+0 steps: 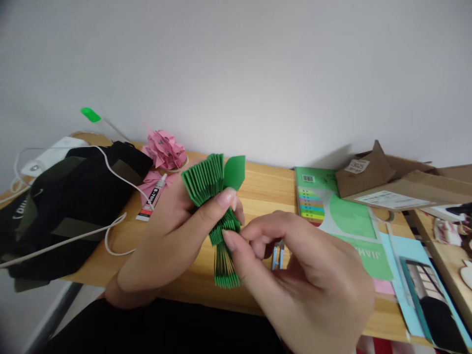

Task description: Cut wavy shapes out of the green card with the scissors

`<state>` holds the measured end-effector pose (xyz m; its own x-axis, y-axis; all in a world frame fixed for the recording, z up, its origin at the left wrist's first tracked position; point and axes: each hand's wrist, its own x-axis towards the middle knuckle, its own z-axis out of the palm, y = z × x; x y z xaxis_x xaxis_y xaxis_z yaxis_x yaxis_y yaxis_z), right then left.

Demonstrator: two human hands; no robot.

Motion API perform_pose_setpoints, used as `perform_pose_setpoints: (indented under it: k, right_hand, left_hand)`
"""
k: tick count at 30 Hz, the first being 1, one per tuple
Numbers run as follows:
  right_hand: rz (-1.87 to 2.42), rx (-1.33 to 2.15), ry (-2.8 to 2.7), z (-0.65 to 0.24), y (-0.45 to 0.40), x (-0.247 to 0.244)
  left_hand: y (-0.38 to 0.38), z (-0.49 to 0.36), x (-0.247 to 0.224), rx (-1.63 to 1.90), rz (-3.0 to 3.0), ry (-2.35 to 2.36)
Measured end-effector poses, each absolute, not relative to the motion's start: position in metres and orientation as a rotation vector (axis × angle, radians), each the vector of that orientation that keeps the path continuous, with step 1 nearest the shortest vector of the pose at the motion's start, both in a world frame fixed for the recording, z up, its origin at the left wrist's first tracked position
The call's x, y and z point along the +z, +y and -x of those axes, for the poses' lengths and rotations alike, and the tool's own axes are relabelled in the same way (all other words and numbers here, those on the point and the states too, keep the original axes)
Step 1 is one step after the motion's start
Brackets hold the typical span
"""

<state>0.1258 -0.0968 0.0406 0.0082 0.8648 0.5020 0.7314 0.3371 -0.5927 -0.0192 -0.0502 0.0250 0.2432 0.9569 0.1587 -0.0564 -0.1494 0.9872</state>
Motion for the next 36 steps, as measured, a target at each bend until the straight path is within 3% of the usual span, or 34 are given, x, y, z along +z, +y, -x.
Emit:
perform_pose_setpoints:
  k: [36]
  right_hand:
    - [1.442,0.233,-1.824,-0.1321,-0.099,0.0401]
  left_hand:
    - [-0.0477,0.0179,0.0229,1.213,-1.527,0.877]
